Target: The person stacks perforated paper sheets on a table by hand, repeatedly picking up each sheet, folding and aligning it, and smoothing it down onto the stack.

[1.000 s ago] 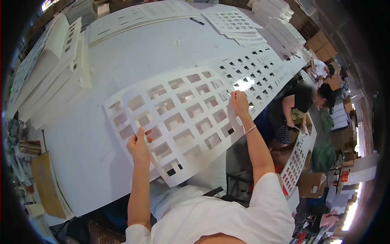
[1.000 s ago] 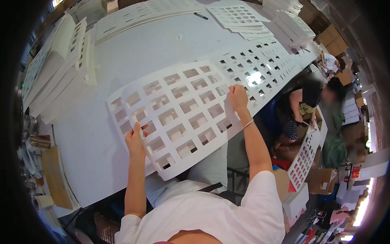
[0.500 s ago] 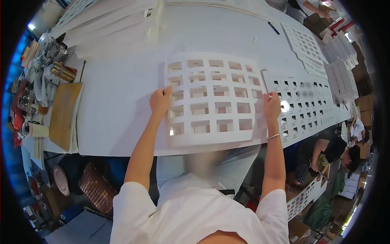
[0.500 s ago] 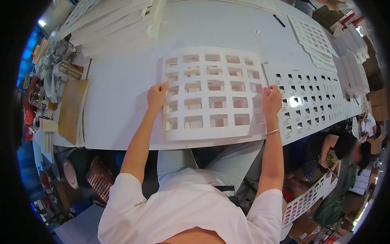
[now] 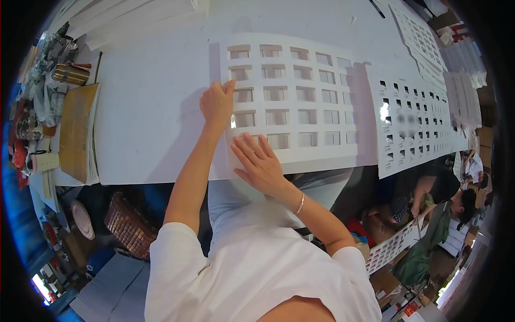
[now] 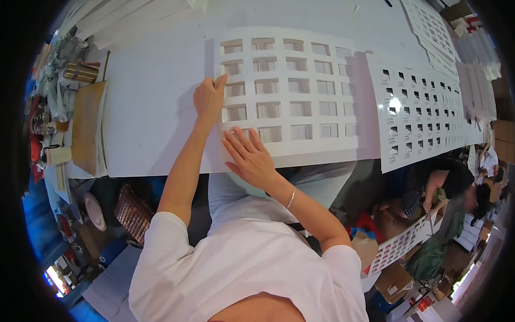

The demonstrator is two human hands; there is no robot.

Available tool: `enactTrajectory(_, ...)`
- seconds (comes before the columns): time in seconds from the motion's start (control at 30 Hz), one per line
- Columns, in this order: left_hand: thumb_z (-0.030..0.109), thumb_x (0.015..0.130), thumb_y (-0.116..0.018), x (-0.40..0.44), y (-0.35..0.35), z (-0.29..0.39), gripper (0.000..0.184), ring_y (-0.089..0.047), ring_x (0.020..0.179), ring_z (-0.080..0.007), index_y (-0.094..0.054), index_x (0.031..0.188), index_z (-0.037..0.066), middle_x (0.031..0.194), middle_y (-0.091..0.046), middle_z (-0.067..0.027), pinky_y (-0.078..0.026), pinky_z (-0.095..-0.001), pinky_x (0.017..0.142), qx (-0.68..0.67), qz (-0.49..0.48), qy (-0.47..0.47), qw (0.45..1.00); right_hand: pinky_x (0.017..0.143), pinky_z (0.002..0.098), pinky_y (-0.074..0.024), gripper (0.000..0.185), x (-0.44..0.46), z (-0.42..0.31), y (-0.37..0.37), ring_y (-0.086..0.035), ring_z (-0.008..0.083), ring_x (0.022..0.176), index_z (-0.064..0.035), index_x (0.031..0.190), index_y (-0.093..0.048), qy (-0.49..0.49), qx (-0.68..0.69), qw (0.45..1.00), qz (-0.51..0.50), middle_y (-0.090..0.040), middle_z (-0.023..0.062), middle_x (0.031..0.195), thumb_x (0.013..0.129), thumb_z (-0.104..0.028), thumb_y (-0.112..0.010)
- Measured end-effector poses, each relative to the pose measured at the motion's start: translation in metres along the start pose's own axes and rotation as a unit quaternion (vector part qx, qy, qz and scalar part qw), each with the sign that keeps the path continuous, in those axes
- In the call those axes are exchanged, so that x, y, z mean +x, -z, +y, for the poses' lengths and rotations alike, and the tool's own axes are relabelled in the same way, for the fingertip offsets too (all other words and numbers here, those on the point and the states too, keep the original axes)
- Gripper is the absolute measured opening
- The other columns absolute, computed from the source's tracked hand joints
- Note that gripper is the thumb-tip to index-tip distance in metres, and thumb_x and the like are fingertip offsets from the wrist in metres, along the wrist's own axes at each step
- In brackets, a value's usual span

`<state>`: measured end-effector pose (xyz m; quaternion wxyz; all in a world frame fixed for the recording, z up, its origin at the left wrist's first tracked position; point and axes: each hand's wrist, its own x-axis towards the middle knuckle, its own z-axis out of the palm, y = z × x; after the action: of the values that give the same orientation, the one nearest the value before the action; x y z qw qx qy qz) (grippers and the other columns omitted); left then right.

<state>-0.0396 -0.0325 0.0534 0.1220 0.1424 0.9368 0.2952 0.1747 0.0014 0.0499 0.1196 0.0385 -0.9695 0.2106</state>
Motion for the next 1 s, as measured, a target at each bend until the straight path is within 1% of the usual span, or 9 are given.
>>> enactTrajectory(0.03, 0.043, 0.097, -0.057, 0.003, 0.001, 0.0, 0.044, -0.065, 0.083, -0.0375, -0.062, 0.091, 0.0, 0.088, -0.068, -0.0206, -0.048, -0.0502, 0.074, 0.017, -0.022, 0.001, 1.0, 0.119, 0.0535, -0.023, 0.073, -0.003, 0.004, -0.009, -0.031, 0.0305, 0.147, -0.006, 0.147, -0.043, -0.004, -0.008, 1.0, -0.013, -0.04, 0.0099, 0.155, 0.084, -0.031, -0.071)
enactTrajectory(0.13, 0.045, 0.1, -0.051, 0.012, -0.005, 0.0, 0.05, -0.06, 0.112, -0.036, -0.056, 0.122, 0.001, 0.129, -0.057, -0.0234, -0.047, -0.05, 0.091, -0.048, 0.152, -0.168, 0.973, 0.119, 0.0523, -0.0231, 0.072, -0.004, 0.007, -0.018, -0.033, 0.029, 0.146, -0.0058, 0.145, -0.046, -0.013, -0.01, 1.0, -0.002, -0.041, 0.0091, 0.154, 0.083, -0.032, -0.072)
enactTrajectory(0.23, 0.046, 0.101, -0.046, 0.041, -0.003, 0.019, 0.066, -0.032, 0.144, -0.0334, -0.032, 0.15, 0.004, 0.159, -0.028, -0.0187, -0.029, -0.0524, 0.115, 0.083, 0.185, -0.354, 0.913, 0.119, 0.0527, -0.0235, 0.068, -0.003, 0.003, -0.019, -0.035, 0.0294, 0.145, -0.0049, 0.143, -0.048, -0.021, -0.007, 1.0, -0.01, -0.043, 0.01, 0.152, 0.085, -0.035, -0.069)
enactTrajectory(0.33, 0.053, 0.101, -0.041, 0.072, -0.033, 0.014, 0.076, -0.014, 0.152, -0.0292, -0.025, 0.155, 0.003, 0.163, -0.023, -0.0157, -0.012, -0.0537, 0.121, 0.077, 0.121, -0.331, 0.933, 0.118, 0.0533, -0.0243, 0.065, 0.0, 0.004, -0.019, -0.036, 0.0298, 0.144, -0.0043, 0.141, -0.05, -0.03, -0.003, 0.999, -0.018, -0.044, 0.0106, 0.15, 0.087, -0.036, -0.067)
enactTrajectory(0.43, 0.057, 0.101, -0.037, 0.077, -0.052, 0.004, 0.08, -0.013, 0.153, -0.0281, -0.021, 0.156, 0.002, 0.164, -0.02, -0.0136, -0.011, -0.0543, 0.121, 0.206, 0.072, -0.259, 0.941, 0.118, 0.0529, -0.0247, 0.064, 0.004, 0.005, -0.018, -0.037, 0.0298, 0.143, -0.0049, 0.14, -0.051, -0.04, 0.003, 0.999, -0.019, -0.044, 0.0105, 0.15, 0.087, -0.036, -0.067)
enactTrajectory(0.53, 0.059, 0.1, -0.038, 0.077, -0.052, 0.001, 0.082, -0.013, 0.153, -0.0305, -0.025, 0.154, -0.002, 0.163, -0.022, -0.017, -0.012, -0.0555, 0.121, 0.201, 0.075, -0.281, 0.935, 0.118, 0.0527, -0.0247, 0.064, -0.006, -0.001, -0.019, -0.038, 0.0299, 0.143, -0.0057, 0.139, -0.051, -0.051, 0.009, 0.998, -0.026, -0.045, 0.0104, 0.149, 0.086, -0.036, -0.069)
enactTrajectory(0.8, 0.049, 0.1, -0.049, -0.013, -0.049, -0.036, 0.08, -0.012, 0.152, -0.0363, -0.024, 0.153, -0.006, 0.162, -0.019, -0.025, -0.01, -0.0557, 0.121, 0.053, 0.042, -0.282, 0.957, 0.119, 0.0525, -0.0231, 0.067, -0.006, 0.009, -0.023, -0.035, 0.03, 0.144, -0.0061, 0.141, -0.049, -0.044, 0.04, 0.998, -0.011, -0.044, 0.0139, 0.15, 0.084, -0.035, -0.07)
enactTrajectory(0.93, 0.046, 0.098, -0.052, -0.047, -0.044, -0.032, 0.081, -0.016, 0.152, -0.033, -0.022, 0.154, -0.005, 0.162, -0.022, -0.0218, -0.011, -0.0527, 0.122, 0.188, 0.053, -0.267, 0.944, 0.112, 0.0523, -0.0339, 0.049, -0.012, 0.016, 0.0, -0.049, 0.0332, 0.129, -0.0062, 0.124, -0.059, -0.014, 0.141, 0.987, 0.078, -0.055, 0.0158, 0.133, 0.079, -0.021, -0.074)
enactTrajectory(1.0, 0.047, 0.099, -0.05, -0.051, -0.043, -0.025, 0.081, -0.016, 0.152, -0.0308, -0.021, 0.154, -0.005, 0.163, -0.021, -0.0192, -0.012, -0.0512, 0.122, 0.222, 0.053, -0.255, 0.94, 0.107, 0.0496, -0.038, 0.045, -0.031, 0.034, 0.027, -0.054, 0.0333, 0.122, -0.0062, 0.119, -0.06, -0.064, 0.043, 0.988, 0.138, -0.059, 0.0151, 0.126, 0.078, -0.018, -0.074)
